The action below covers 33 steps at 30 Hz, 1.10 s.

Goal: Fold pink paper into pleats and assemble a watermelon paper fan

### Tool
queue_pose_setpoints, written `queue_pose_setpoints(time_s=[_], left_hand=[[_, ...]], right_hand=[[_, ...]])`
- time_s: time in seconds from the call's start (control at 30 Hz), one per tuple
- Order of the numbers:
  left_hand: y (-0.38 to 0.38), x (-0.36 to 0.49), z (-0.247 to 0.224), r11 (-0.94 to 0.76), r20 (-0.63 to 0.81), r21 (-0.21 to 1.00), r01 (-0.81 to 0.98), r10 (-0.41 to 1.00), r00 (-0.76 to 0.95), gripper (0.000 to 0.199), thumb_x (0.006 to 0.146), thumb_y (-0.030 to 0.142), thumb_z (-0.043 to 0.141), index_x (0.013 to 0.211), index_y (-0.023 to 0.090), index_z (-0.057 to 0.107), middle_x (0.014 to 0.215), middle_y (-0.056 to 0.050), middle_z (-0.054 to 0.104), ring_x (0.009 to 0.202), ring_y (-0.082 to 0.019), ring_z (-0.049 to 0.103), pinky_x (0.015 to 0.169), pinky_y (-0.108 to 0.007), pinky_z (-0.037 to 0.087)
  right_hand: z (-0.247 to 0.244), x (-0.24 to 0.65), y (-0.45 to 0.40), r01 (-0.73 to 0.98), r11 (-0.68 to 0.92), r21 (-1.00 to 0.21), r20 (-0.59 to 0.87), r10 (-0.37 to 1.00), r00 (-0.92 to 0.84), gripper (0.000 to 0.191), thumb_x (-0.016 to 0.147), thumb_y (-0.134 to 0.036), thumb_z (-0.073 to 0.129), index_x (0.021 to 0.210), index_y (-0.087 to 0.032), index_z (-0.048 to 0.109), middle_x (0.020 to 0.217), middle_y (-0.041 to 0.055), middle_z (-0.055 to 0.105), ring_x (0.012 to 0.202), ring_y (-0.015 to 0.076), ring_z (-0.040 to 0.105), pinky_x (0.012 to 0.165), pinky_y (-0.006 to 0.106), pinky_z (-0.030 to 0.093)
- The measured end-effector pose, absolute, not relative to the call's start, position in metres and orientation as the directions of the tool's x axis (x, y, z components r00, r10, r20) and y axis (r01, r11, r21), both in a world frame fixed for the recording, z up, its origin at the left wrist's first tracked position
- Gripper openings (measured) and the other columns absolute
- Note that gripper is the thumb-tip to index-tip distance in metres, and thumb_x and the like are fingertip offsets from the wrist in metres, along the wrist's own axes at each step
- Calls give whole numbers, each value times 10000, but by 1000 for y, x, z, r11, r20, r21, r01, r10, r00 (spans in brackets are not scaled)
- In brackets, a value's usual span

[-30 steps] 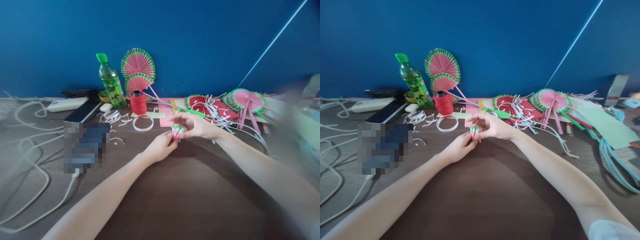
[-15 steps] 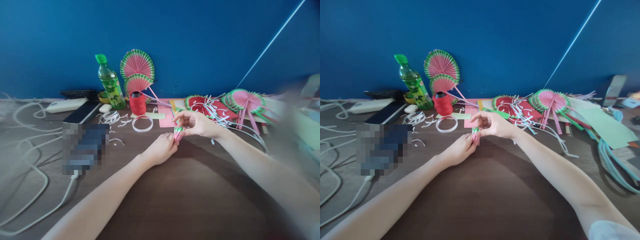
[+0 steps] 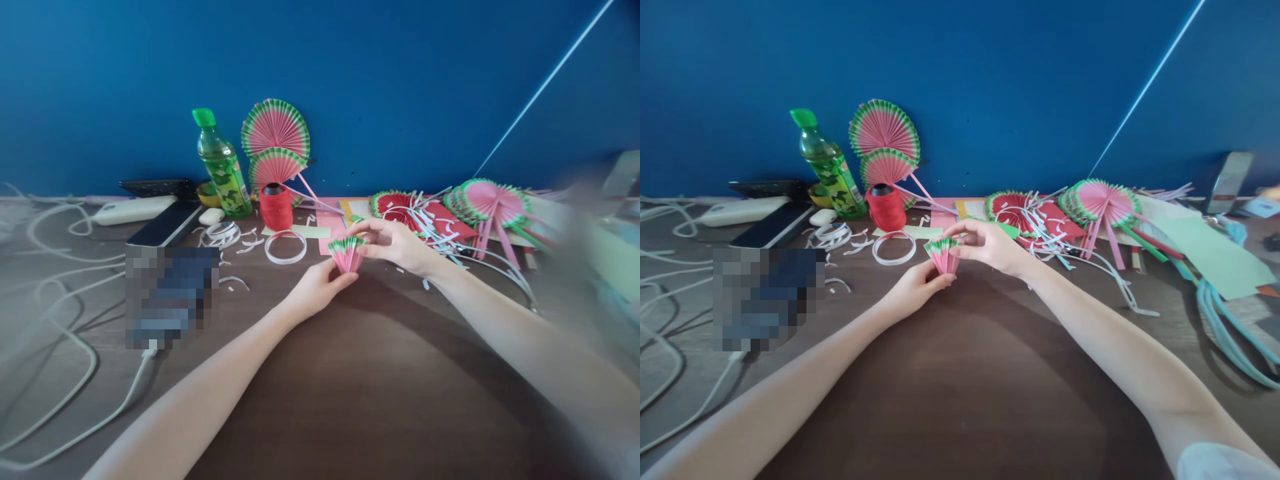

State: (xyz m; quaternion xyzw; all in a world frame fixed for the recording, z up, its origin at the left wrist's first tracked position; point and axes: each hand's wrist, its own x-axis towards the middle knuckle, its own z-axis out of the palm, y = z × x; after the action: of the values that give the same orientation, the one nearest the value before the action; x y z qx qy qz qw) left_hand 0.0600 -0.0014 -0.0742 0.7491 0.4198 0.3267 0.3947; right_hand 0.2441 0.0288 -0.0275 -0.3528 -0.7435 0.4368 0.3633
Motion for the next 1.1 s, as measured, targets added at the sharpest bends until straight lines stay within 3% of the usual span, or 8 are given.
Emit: queue_pose_setpoints(time_s=[0.17, 0.4, 0.47, 0.67, 0.77, 0.93, 1.1], left_hand=[[7, 59, -77, -201, 154, 970, 139, 944, 291, 263, 758, 400, 571, 839, 150, 548, 697, 7, 572, 626, -110, 514, 619, -239, 401], [16, 55, -82, -51, 83, 969, -242, 989, 123, 223, 691, 330, 664, 804, 155, 585, 719, 5, 588, 647, -78, 528, 579, -195, 377], [17, 54, -80, -24, 56, 951, -310, 994, 94, 214, 673, 305, 685, 791, 154, 591, 711, 10, 590, 648, -71, 535, 593, -190, 385], [20, 51, -73, 29, -2, 922, -387, 998, 70, 266, 624, 317, 734, 701, 127, 565, 663, 0, 611, 647, -85, 571, 668, -232, 438], [21, 51, -71, 69, -37, 896, -440, 996, 82, 277, 606, 309, 748, 668, 120, 556, 646, -12, 624, 642, -94, 588, 687, -249, 455], [19, 55, -70, 60, -27, 885, -463, 997, 77, 231, 618, 273, 741, 676, 115, 583, 665, -15, 642, 662, -99, 604, 718, -256, 476], [12, 60, -70, 45, 31, 907, -418, 985, 172, 224, 650, 311, 716, 735, 125, 623, 690, -10, 655, 653, -104, 602, 728, -270, 484]], right_hand=[[-30, 246, 31, 265, 345, -900, 249, 908, -335, 290, 666, -350, 697, 870, -160, 615, 730, 3, 616, 661, 136, 584, 615, 287, 484], [-43, 244, 38, 170, 353, -920, 305, 917, -256, 296, 681, -305, 668, 921, -168, 562, 927, 45, 639, 880, 183, 607, 794, 337, 476], [-49, 242, 39, 109, 325, -939, 285, 917, -277, 310, 685, -310, 669, 936, -184, 538, 938, 41, 637, 868, 183, 616, 773, 338, 487], [-55, 234, 35, 76, 282, -957, 238, 905, -353, 278, 717, -377, 665, 843, -182, 512, 673, -10, 604, 562, 138, 600, 528, 279, 466], [-57, 231, 33, 24, 245, -969, 224, 918, -328, 288, 690, -375, 695, 792, -173, 517, 641, -12, 607, 541, 129, 598, 521, 270, 472], [-68, 221, 30, -250, 52, -967, 145, 918, -370, 337, 621, -398, 743, 813, -177, 577, 720, 7, 656, 642, 136, 635, 587, 272, 520], [-76, 215, 25, -236, 83, -968, 159, 932, -327, 250, 650, -377, 731, 762, -171, 644, 656, 9, 655, 582, 126, 605, 567, 281, 523]])
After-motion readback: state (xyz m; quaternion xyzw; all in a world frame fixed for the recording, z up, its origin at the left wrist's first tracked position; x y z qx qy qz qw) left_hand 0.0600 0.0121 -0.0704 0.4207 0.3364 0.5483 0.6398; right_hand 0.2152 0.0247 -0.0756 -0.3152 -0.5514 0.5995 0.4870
